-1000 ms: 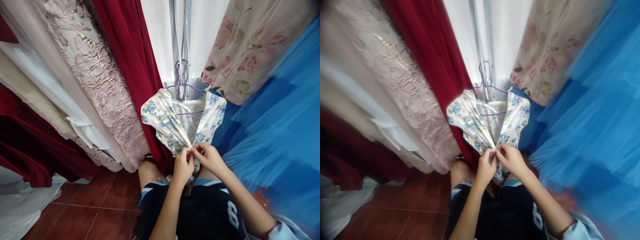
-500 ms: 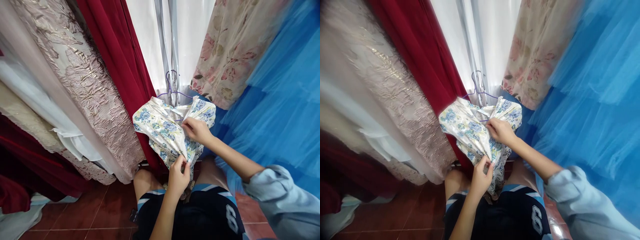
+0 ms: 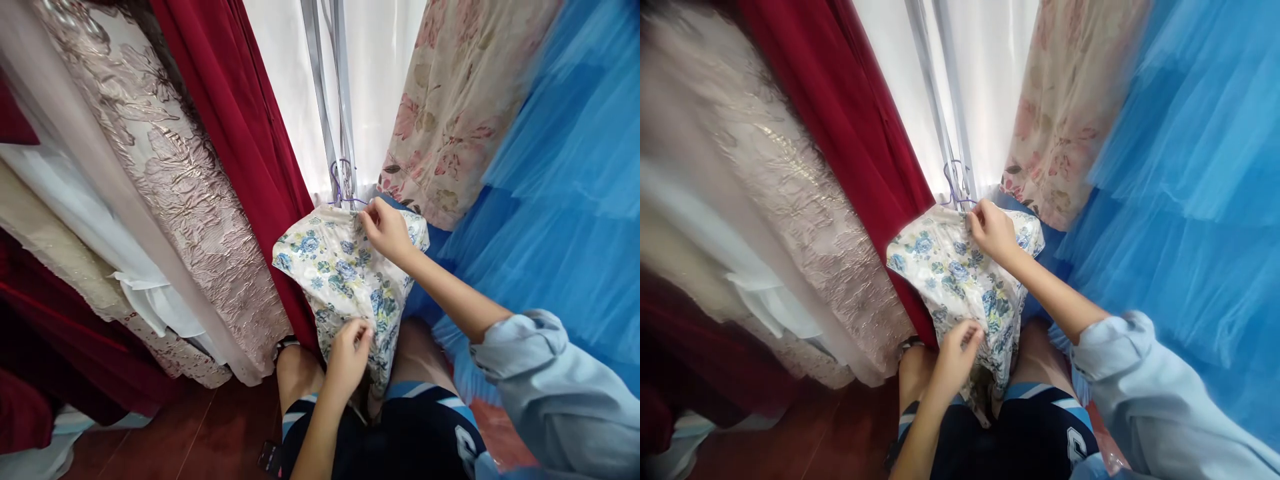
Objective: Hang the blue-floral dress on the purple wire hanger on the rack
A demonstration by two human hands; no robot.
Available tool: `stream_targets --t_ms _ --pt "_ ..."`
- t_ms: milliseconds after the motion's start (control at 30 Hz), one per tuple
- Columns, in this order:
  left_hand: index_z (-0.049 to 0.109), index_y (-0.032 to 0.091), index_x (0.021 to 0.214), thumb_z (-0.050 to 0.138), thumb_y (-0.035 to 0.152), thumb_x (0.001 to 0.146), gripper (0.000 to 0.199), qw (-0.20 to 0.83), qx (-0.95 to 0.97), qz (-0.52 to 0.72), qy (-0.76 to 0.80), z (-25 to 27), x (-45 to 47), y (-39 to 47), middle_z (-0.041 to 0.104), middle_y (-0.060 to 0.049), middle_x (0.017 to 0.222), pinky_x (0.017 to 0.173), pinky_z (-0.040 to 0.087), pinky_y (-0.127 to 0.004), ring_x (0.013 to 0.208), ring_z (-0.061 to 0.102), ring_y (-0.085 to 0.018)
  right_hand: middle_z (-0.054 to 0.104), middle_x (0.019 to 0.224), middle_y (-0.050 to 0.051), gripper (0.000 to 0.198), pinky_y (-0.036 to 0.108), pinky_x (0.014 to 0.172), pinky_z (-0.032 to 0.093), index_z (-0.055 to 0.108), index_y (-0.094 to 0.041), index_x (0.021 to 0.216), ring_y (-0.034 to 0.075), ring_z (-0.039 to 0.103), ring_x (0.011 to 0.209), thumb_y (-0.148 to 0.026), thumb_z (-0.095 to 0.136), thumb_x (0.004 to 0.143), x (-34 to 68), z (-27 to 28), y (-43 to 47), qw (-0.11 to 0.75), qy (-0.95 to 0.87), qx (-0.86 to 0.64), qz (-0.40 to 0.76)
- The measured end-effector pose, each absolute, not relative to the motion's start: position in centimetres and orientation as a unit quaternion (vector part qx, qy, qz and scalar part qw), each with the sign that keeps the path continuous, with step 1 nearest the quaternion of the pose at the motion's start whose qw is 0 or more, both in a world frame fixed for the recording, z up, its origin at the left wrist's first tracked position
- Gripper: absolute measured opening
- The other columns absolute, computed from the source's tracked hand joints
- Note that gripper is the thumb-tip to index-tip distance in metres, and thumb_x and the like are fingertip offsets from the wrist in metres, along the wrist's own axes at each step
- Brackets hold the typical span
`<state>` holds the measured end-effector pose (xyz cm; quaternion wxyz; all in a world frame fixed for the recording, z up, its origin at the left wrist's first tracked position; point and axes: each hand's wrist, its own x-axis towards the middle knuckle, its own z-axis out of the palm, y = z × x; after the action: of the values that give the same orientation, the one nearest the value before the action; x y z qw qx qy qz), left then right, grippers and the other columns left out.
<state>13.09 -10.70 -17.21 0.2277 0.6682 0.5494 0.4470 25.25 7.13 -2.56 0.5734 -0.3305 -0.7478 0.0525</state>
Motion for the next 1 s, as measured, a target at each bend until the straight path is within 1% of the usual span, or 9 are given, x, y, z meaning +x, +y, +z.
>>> stream_targets --t_ms 133,200,267,367,467,600,833,900,1000 --pt "0.064 0.021 0.11 0.049 0.025 0.098 0.019 0.033 0.645 0.555 0.525 -10.4 10.8 -6.9 0.068 -0.008 0.108 0.084 0.051 -0.031 0.1 0.063 -0.02 0.057 0.067 -0.001 0.013 0.027 0.059 0.039 0.054 -0.02 0.074 0.014 0.051 0.06 -0.026 0.058 0.085 25.0 -3.5 5.8 0.624 -0.68 -0.313 0.222" --pt "0.06 0.023 0.124 0.044 0.023 0.1 0.029 -0.048 0.678 0.56 0.474 -6.2 10.2 -4.3 0.063 -0.009 0.126 0.091 0.05 -0.034 0.115 0.059 -0.021 0.057 0.068 0.0 0.011 0.026 0.057 0.04 0.057 -0.018 0.074 0.012 0.051 0.059 -0.026 0.059 0.082 24.6 -3.6 5.5 0.645 -0.628 -0.3 0.314" --pt "0.056 0.024 0.132 0.045 0.022 0.1 0.034 -0.089 0.717 0.53 0.445 -2.9 9.9 -1.7 0.06 -0.009 0.133 0.09 0.051 -0.035 0.118 0.058 -0.021 0.056 0.064 -0.002 0.008 0.024 0.053 0.038 0.059 -0.017 0.074 0.01 0.048 0.054 -0.024 0.059 0.078 24.1 -3.6 5.4 0.652 -0.579 -0.287 0.397" --pt "0.065 0.02 0.111 0.049 0.021 0.098 0.021 -0.114 0.77 0.455 0.432 -0.4 10.0 1.5 0.069 -0.007 0.11 0.087 0.051 -0.035 0.101 0.064 -0.021 0.052 0.057 -0.004 0.006 0.022 0.046 0.033 0.06 -0.017 0.072 0.008 0.042 0.048 -0.023 0.061 0.074 23.8 -3.5 5.5 0.653 -0.532 -0.265 0.47" --pt "0.065 0.018 0.089 0.051 0.019 0.096 0.016 -0.151 0.782 0.418 0.437 -0.3 10.4 2.9 0.068 -0.005 0.09 0.082 0.049 -0.034 0.088 0.064 -0.021 0.05 0.052 -0.005 0.011 0.021 0.043 0.029 0.059 -0.018 0.065 0.007 0.039 0.045 -0.026 0.065 0.07 23.6 -3.8 5.7 0.632 -0.492 -0.263 0.538" --pt "0.064 0.018 0.088 0.053 0.017 0.095 0.013 -0.198 0.75 0.459 0.434 -0.3 11.0 2.8 0.067 -0.005 0.087 0.078 0.048 -0.031 0.084 0.063 -0.02 0.047 0.05 -0.005 0.02 0.02 0.041 0.03 0.052 -0.019 0.058 0.007 0.041 0.044 -0.031 0.065 0.068 22.9 -5.2 6.2 0.583 -0.447 -0.277 0.619" --pt "0.065 0.017 0.09 0.054 0.022 0.095 0.013 -0.197 0.611 0.584 0.496 3.2 5.4 2.2 0.067 -0.002 0.082 0.073 0.047 -0.025 0.075 0.062 -0.015 0.043 0.048 -0.007 0.021 0.019 0.038 0.025 0.047 -0.019 0.054 0.005 0.035 0.04 -0.03 0.063 0.062 24.6 -11.5 5.4 0.55 -0.415 -0.341 0.64" --pt "0.065 0.017 0.091 0.054 0.023 0.094 0.012 -0.169 0.597 0.585 0.521 2.3 2.3 2.3 0.065 -0.001 0.08 0.073 0.047 -0.024 0.074 0.061 -0.014 0.045 0.05 -0.007 0.022 0.019 0.039 0.026 0.049 -0.018 0.055 0.005 0.036 0.041 -0.03 0.066 0.062 25.7 -12.6 4.8 0.535 -0.425 -0.343 0.645" --pt "0.063 0.017 0.088 0.056 0.021 0.091 0.009 -0.102 0.529 0.63 0.559 -1.7 -1.4 2.7 0.063 0.0 0.081 0.078 0.046 -0.024 0.076 0.06 -0.014 0.048 0.051 -0.006 0.022 0.019 0.04 0.028 0.051 -0.018 0.056 0.005 0.039 0.042 -0.029 0.068 0.063 26.5 -13.3 4.1 0.512 -0.448 -0.345 0.647"
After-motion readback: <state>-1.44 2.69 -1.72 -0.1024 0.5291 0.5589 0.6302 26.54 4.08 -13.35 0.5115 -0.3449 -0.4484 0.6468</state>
